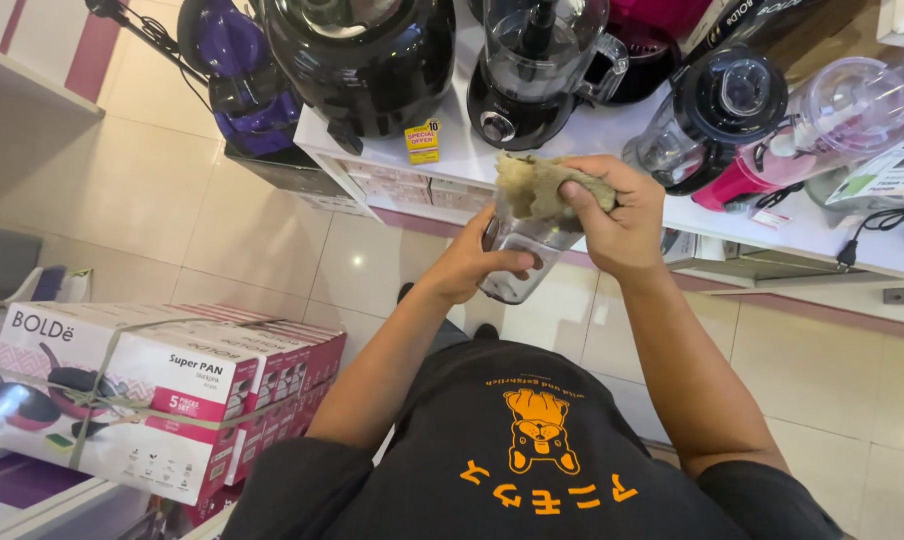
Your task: Cleaning a small blender cup and its components using a cloth in a retail setting.
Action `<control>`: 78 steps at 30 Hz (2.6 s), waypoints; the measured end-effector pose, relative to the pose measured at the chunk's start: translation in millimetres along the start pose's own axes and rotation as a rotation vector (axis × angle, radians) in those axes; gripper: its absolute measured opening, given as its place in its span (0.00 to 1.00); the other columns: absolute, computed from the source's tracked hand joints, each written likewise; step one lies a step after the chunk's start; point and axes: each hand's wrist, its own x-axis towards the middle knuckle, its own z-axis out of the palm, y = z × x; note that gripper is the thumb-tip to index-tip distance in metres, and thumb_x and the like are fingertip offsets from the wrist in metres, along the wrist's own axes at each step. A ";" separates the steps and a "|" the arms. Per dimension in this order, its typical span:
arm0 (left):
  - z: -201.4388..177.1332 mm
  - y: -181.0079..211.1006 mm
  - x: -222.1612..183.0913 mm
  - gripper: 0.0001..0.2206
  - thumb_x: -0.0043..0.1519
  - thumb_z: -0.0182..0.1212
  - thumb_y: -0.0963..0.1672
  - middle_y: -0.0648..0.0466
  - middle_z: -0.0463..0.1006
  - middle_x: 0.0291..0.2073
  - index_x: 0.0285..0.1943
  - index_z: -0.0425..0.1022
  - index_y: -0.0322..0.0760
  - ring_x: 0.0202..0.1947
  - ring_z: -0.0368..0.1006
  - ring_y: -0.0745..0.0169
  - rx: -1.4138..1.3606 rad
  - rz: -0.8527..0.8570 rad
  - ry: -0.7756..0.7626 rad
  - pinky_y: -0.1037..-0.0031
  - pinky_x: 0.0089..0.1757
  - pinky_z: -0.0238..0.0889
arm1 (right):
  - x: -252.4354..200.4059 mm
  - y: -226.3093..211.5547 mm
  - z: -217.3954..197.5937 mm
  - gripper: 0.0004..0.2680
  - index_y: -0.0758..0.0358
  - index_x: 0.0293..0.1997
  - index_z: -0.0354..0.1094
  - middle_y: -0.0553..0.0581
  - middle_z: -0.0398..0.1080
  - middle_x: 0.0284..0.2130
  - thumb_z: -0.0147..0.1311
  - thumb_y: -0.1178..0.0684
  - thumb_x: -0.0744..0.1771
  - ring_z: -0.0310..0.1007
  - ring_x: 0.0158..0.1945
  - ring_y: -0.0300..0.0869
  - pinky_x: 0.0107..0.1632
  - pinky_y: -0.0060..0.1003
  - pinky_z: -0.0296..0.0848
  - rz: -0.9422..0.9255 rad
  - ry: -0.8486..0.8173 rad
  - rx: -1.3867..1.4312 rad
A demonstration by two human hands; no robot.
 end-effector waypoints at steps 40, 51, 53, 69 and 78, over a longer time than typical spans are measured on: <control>19.1 7.8 -16.7 0.30 0.65 0.54 0.56 0.43 0.77 0.57 0.70 0.67 0.34 0.53 0.77 0.48 -0.330 -0.220 -0.220 0.53 0.48 0.75 | -10.5 33.2 -16.5 0.12 0.76 0.56 0.70 0.67 0.75 0.43 0.57 0.68 0.67 0.73 0.47 0.45 0.50 0.46 0.75 0.107 -0.061 0.235; 12.6 12.2 -18.4 0.28 0.49 0.79 0.41 0.39 0.80 0.42 0.58 0.71 0.30 0.39 0.81 0.43 -0.051 -0.071 0.021 0.56 0.33 0.82 | -6.0 -7.2 -8.7 0.09 0.72 0.51 0.73 0.59 0.69 0.26 0.60 0.64 0.66 0.69 0.36 0.36 0.34 0.35 0.72 0.035 -0.178 0.109; 19.2 17.9 -22.7 0.27 0.51 0.75 0.41 0.36 0.80 0.42 0.58 0.71 0.27 0.38 0.81 0.41 -0.174 -0.071 -0.026 0.52 0.33 0.80 | -17.1 38.2 -18.0 0.10 0.76 0.50 0.71 0.60 0.68 0.21 0.59 0.60 0.67 0.69 0.28 0.36 0.29 0.33 0.71 0.046 -0.150 0.298; 28.4 -27.0 -11.9 0.33 0.65 0.51 0.60 0.36 0.72 0.61 0.69 0.65 0.35 0.58 0.73 0.34 -0.841 -0.030 -0.238 0.46 0.53 0.72 | -36.9 84.1 -4.5 0.16 0.73 0.42 0.73 0.74 0.75 0.38 0.41 0.47 0.72 0.77 0.47 0.55 0.60 0.49 0.72 -0.112 0.142 0.407; 21.4 17.0 8.4 0.31 0.66 0.51 0.60 0.42 0.77 0.57 0.66 0.71 0.36 0.51 0.76 0.45 -0.776 -0.042 0.012 0.62 0.48 0.72 | -85.6 31.2 8.1 0.21 0.75 0.63 0.67 0.74 0.61 0.66 0.37 0.45 0.71 0.57 0.71 0.63 0.72 0.57 0.52 -0.344 -0.318 0.087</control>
